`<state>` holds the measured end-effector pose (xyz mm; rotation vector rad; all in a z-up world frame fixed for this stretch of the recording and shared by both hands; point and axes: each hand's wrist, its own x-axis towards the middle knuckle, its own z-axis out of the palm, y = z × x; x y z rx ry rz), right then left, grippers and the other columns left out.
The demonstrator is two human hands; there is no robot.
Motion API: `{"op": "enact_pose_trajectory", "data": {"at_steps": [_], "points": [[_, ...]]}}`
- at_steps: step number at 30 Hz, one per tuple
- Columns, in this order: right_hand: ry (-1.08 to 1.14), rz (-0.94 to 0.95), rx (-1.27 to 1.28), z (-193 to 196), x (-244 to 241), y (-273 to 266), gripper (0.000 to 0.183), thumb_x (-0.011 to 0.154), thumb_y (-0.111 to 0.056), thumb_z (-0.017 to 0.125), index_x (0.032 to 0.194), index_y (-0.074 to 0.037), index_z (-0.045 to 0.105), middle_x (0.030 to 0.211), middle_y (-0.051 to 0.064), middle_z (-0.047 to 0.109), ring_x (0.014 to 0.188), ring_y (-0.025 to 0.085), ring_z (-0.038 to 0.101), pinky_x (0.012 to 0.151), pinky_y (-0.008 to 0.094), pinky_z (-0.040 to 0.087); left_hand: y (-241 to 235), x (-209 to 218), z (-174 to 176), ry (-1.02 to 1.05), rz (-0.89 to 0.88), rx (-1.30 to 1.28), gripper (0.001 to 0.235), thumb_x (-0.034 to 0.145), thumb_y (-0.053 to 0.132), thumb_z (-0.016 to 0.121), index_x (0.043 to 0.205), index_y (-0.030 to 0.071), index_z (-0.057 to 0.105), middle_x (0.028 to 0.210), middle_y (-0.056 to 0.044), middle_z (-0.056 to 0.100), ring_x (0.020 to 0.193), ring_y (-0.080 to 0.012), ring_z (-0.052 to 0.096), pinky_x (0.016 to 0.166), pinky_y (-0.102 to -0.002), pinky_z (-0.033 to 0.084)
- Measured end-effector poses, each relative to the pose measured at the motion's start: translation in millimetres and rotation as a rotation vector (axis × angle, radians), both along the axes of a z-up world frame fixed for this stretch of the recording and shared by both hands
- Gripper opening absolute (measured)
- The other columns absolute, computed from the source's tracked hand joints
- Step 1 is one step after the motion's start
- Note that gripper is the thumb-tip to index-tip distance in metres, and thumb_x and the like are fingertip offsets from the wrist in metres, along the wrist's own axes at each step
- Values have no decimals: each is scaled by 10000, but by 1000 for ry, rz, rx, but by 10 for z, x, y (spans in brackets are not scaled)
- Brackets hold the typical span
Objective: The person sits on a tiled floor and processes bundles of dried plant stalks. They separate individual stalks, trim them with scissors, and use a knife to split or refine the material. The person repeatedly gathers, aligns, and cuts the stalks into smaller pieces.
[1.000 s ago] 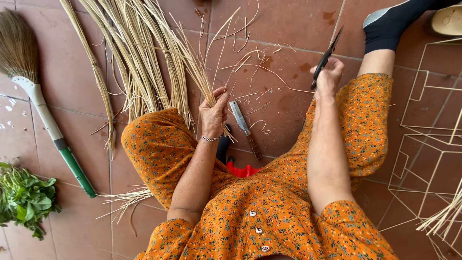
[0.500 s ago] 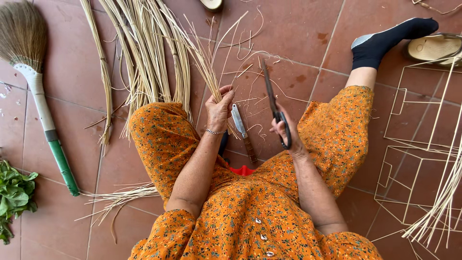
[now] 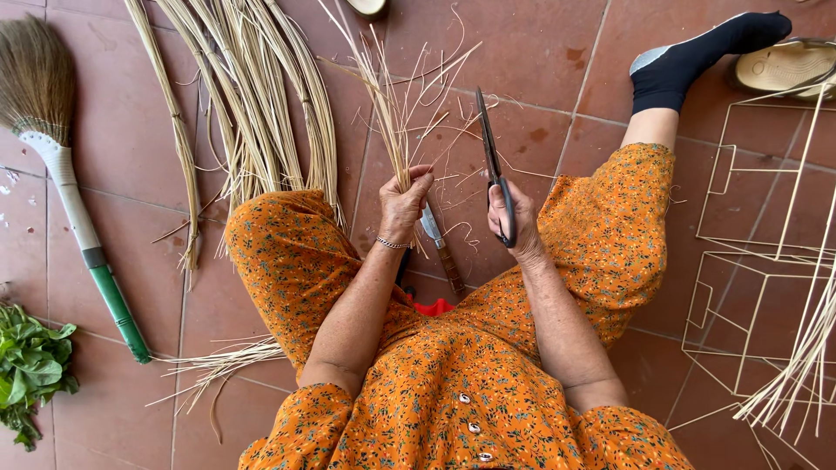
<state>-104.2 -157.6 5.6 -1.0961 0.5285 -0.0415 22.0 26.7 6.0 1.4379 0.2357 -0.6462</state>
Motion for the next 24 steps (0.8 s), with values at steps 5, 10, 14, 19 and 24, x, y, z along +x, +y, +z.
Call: {"op": "enact_pose_trajectory", "data": {"at_steps": [5,10,14,19,24], "points": [[8,-143,68,-54,42,-14,453,1074,-360,576,1371,-18,560,745,-81,412,567,0,415,453,173,382,-68,175,-244,-44,78,225,189,981,273,725,1004,86,713,655,60,566,475,-33,457,354,-222,379],[41,-249,178,-13,44,-189,423,1081,-355,543,1362,-39,550,671,-56,420,518,33,407,435,188,343,-160,1079,-917,-71,351,192,178,959,270,677,998,105,621,628,27,554,477,-64,466,366,-252,356],[70,-317,206,44,46,-269,384,1121,-346,498,1349,-41,546,662,-63,381,516,33,360,449,198,309,-252,1735,-1571,-456,263,485,155,930,209,772,977,81,699,734,23,617,641,-75,528,568,-262,476],[150,-346,233,36,131,-312,400,1113,-351,478,1351,-35,538,662,-48,392,528,42,368,452,204,321,-385,2063,-2101,-501,35,725,97,862,183,814,927,137,759,725,-54,655,648,-146,582,642,-317,517],[213,-336,235,43,186,-291,439,1087,-353,489,1378,-27,531,669,-44,398,526,42,369,440,202,323,-520,2132,-2439,-557,-43,805,174,787,143,827,934,134,736,861,-94,707,759,-258,686,734,-389,558]]}}
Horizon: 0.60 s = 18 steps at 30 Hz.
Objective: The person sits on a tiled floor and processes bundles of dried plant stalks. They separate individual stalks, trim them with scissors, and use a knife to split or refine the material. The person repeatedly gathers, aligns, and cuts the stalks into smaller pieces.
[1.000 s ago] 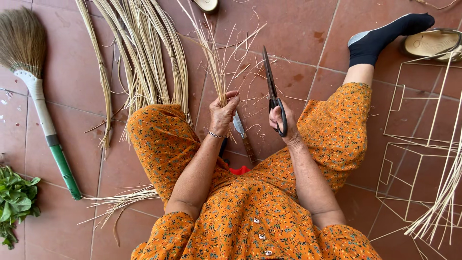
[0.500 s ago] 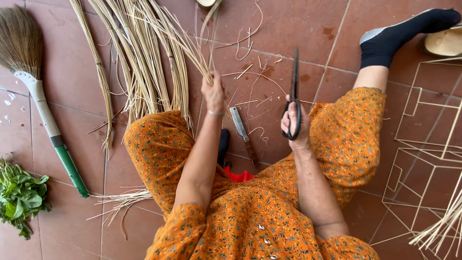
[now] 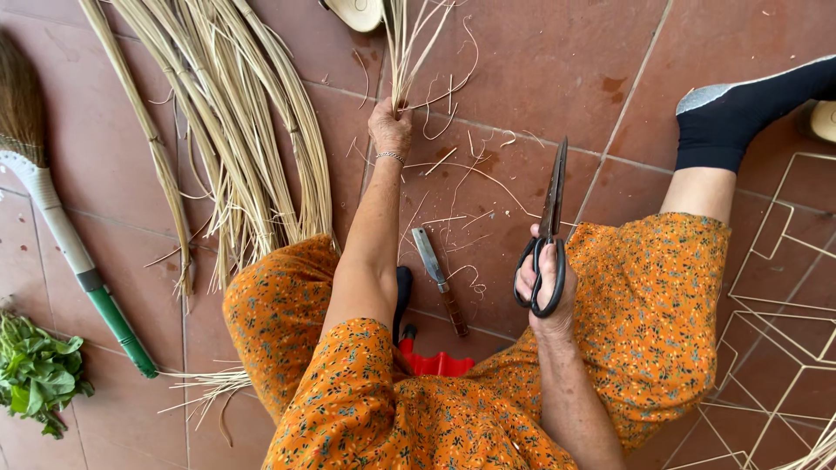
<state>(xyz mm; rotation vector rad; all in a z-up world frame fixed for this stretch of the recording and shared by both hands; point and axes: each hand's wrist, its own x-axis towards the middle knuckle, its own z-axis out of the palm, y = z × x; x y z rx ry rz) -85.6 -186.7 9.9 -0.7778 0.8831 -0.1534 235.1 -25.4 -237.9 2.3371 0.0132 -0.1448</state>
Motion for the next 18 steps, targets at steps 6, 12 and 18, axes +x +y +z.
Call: {"op": "enact_pose_trajectory", "data": {"at_steps": [6,12,18], "points": [[50,-10,12,-53,31,-10,456,1080,-358,498,1377,-13,528,677,-42,406,536,43,379,444,204,331,-17,28,-282,14,-121,231,221,804,151,837,955,69,698,1035,-194,642,956,-414,624,815,-512,511],[-17,55,-8,-35,6,-23,558,1061,-445,520,1402,-4,523,689,-35,423,545,42,384,457,199,338,-46,13,239,245,-171,-200,133,931,153,816,925,45,739,796,-131,693,662,-177,614,635,-350,522],[-137,240,-46,86,-28,-12,800,956,-645,541,1438,-6,506,794,-4,524,563,66,453,487,200,379,27,-314,1671,619,-153,-782,100,948,129,748,1021,63,732,744,-59,739,438,-34,472,376,-204,322]]}}
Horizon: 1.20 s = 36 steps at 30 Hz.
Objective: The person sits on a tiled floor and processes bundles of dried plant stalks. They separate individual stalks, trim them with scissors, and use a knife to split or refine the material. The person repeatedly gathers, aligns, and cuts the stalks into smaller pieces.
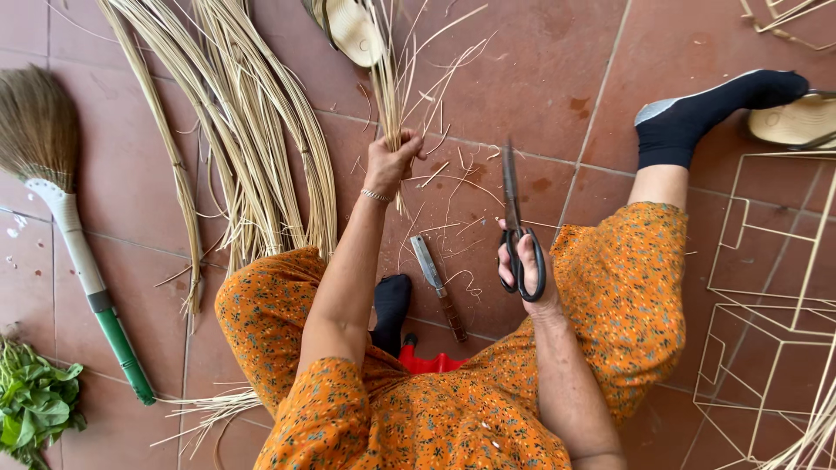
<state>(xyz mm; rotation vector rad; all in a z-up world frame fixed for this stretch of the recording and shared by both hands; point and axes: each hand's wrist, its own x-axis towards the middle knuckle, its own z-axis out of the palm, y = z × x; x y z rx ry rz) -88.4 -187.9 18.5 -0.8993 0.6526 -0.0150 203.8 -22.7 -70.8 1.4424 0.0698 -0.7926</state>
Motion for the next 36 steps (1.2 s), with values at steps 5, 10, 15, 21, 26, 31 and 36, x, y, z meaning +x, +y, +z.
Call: {"op": "enact_pose_trajectory", "data": {"at_steps": [5,10,15,21,26,31,36], "points": [[-176,115,86,163,-76,0,992,879,-790,518,1483,-8,437,872,-1,516,636,76,472,556,219,398,133,-423,879,87,-85,-130,130,934,116,752,1041,45,728,734,-76,735,437,-30,480,369,-201,316],[-303,135,35,524,-260,57,1144,816,-879,502,1532,7,402,915,-7,496,723,83,457,662,235,390,258,-817,1344,98,-92,-238,143,941,92,759,1056,16,721,755,-98,738,472,-43,527,381,-199,316],[-346,146,-86,849,-428,230,1229,779,-908,510,1573,17,356,926,-15,481,741,84,434,683,240,373,401,-1188,1692,82,-86,-293,143,930,89,762,1048,23,712,734,-105,731,421,-27,461,362,-198,313],[-405,162,-159,1055,-613,444,1250,766,-897,533,1592,15,314,933,-17,475,739,83,423,671,238,363,659,-1517,1965,5,-111,-327,97,935,69,756,1005,27,705,742,-103,727,429,-20,449,358,-203,314],[-451,167,-210,1138,-732,536,1241,785,-896,514,1608,9,306,931,-17,473,743,82,419,664,241,361,876,-1714,2112,10,-167,-352,56,946,52,734,988,18,718,747,-104,736,429,-18,451,350,-203,303],[-521,125,-213,1224,-810,547,1204,804,-891,519,1609,-23,297,939,-16,473,747,85,417,683,240,367,981,-1798,2199,42,-205,-314,86,924,41,742,1002,3,736,736,-104,734,435,-27,470,355,-202,300],[-549,105,-206,1305,-887,488,1169,814,-872,538,1591,-24,334,909,-17,476,704,74,415,624,226,358,1033,-1846,2230,60,-299,-262,119,911,37,753,1019,-15,750,712,-109,729,438,-38,483,360,-206,296]]}}
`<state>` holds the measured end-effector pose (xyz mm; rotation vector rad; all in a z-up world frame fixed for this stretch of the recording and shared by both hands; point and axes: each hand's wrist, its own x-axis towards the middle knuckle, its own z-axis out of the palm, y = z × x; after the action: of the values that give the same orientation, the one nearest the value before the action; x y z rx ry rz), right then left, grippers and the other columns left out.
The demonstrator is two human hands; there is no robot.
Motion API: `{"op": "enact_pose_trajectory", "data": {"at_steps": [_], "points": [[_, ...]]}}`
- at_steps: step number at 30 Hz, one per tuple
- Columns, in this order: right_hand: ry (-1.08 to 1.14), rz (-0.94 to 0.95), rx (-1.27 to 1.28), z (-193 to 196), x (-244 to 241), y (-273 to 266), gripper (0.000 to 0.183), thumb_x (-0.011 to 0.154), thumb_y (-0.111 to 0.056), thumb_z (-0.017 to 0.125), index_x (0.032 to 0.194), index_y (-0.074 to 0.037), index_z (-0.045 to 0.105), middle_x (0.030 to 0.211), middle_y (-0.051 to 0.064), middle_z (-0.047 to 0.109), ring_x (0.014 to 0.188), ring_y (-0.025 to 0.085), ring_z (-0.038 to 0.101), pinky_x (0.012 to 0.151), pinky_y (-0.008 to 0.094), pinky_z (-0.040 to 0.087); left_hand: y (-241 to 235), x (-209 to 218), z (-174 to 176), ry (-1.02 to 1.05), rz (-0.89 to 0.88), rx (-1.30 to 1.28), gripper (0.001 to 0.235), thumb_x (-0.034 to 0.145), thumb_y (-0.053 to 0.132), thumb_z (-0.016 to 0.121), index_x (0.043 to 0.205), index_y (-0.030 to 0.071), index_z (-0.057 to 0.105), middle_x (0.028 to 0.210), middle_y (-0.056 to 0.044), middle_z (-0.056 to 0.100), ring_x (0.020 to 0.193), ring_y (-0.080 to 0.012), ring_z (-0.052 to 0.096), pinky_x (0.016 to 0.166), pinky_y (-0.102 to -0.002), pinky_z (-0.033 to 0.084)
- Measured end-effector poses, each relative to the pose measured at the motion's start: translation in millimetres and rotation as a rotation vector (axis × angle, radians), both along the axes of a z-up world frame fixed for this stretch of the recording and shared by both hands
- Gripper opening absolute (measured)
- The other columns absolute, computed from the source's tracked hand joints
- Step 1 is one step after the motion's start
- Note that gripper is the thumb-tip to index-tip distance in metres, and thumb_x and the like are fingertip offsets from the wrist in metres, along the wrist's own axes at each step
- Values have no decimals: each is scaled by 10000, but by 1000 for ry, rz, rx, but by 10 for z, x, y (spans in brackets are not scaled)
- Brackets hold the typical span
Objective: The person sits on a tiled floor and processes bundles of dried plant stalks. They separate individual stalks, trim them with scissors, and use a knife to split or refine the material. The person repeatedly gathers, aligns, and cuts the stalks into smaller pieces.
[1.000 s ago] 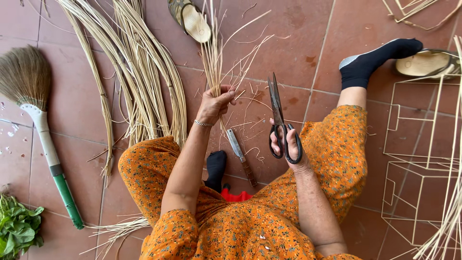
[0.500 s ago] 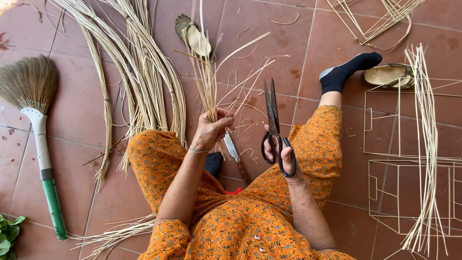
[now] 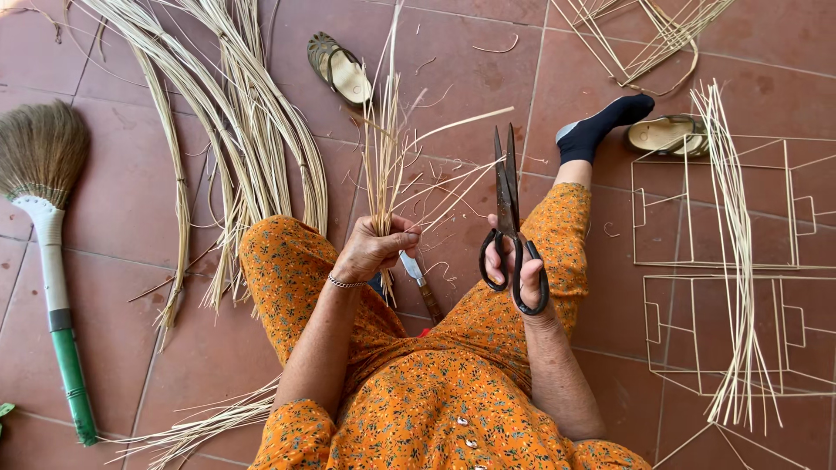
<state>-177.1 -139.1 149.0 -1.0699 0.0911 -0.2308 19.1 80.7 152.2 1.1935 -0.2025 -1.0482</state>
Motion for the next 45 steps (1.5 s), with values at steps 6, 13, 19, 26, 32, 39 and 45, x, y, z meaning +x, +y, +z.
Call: {"op": "enact_pose_trajectory", "data": {"at_steps": [6,13,19,26,32,39,45], "points": [[17,1,-2,50,-104,-7,1089,872,-833,514,1567,-6,381,830,-24,457,610,53,401,549,195,334,77,-17,6,7,-8,22,125,907,43,760,1020,-10,761,706,-96,734,434,-29,444,371,-204,285],[45,-53,-7,70,-52,84,855,1012,-689,427,1524,-4,413,735,-24,446,534,56,414,476,210,356,54,-36,-82,-2,-2,-9,147,922,94,767,1030,-6,756,695,-71,711,449,-34,452,379,-210,297],[59,-122,-70,42,50,221,763,1067,-634,374,1496,-6,431,732,-21,449,531,62,434,484,218,378,45,-47,-137,-1,4,-9,163,925,110,757,1047,2,762,696,-56,703,449,-27,442,375,-206,299],[153,-203,-231,-91,59,318,701,1106,-591,291,1440,-15,511,654,-32,473,485,51,394,432,207,348,57,-36,-177,-13,22,16,180,929,130,765,1045,-7,757,699,-60,705,452,-35,461,375,-211,307],[94,-282,-314,-369,172,185,637,1091,-564,336,1427,-51,507,683,-48,492,508,37,439,437,200,406,51,7,-157,13,52,-13,237,954,154,725,1128,-6,726,714,-26,684,466,-26,446,390,-205,320],[390,-303,-176,-658,371,153,591,978,-360,688,1369,52,521,775,-19,536,595,88,530,502,266,468,51,28,-161,141,34,-113,232,1012,119,660,1173,-37,720,737,-31,655,480,-33,420,396,-210,296],[193,59,-117,-284,326,60,915,961,-724,519,1488,22,461,835,-50,521,740,56,504,634,212,429,96,-18,-135,198,-103,-211,225,1024,120,661,1163,-48,719,727,-32,644,475,-25,402,391,-203,272]]}}
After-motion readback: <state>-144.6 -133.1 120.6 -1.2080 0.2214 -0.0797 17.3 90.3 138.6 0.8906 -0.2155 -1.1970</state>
